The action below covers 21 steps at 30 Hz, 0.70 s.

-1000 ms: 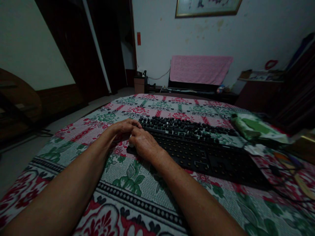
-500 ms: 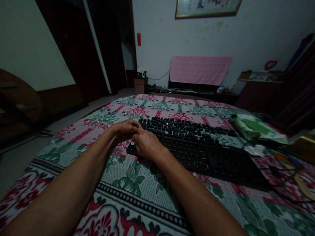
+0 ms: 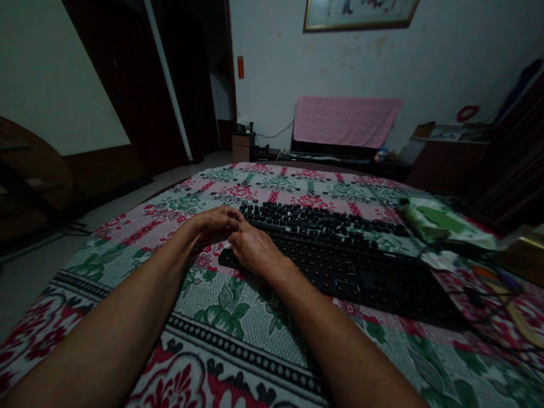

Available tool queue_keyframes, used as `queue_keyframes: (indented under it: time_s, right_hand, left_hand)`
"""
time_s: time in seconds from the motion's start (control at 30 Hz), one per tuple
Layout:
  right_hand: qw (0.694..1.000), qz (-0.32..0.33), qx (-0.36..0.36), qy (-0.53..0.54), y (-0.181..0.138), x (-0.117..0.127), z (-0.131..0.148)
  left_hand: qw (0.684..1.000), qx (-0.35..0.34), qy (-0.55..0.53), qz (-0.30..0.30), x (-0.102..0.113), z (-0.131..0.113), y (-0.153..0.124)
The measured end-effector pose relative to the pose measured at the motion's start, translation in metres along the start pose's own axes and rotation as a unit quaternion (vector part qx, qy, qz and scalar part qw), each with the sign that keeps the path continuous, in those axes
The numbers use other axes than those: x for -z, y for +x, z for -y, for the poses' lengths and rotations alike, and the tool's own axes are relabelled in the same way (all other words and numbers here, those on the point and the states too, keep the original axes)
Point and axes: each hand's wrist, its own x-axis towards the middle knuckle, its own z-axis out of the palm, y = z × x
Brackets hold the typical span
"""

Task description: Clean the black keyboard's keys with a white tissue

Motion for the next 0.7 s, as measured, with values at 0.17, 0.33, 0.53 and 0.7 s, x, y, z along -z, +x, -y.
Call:
queue_keyframes:
  time_s: [0.17,0.33,0.53,0.7]
  right_hand:
    - [1.000,0.015,-0.020,-0.006,0.001,0.004,-0.005]
    - [0.994,-0.057,-0.087,0.040,-0.003,0.015,-0.022]
    - [0.992,-0.069,-0.081,0.066,-0.022,0.019,-0.023]
    - [0.986,-0.102,-0.101,0.079,-0.040,0.015,-0.020]
  left_hand:
    - [1.000,0.006,-0.005,-0.013,0.000,0.001,0.001]
    - [1.000,0.021,0.008,-0.006,0.000,-0.003,0.000]
    - [1.000,0.015,0.017,-0.008,0.001,-0.004,0.000]
    - [0.999,0.009,0.007,-0.036,-0.003,-0.005,-0.005]
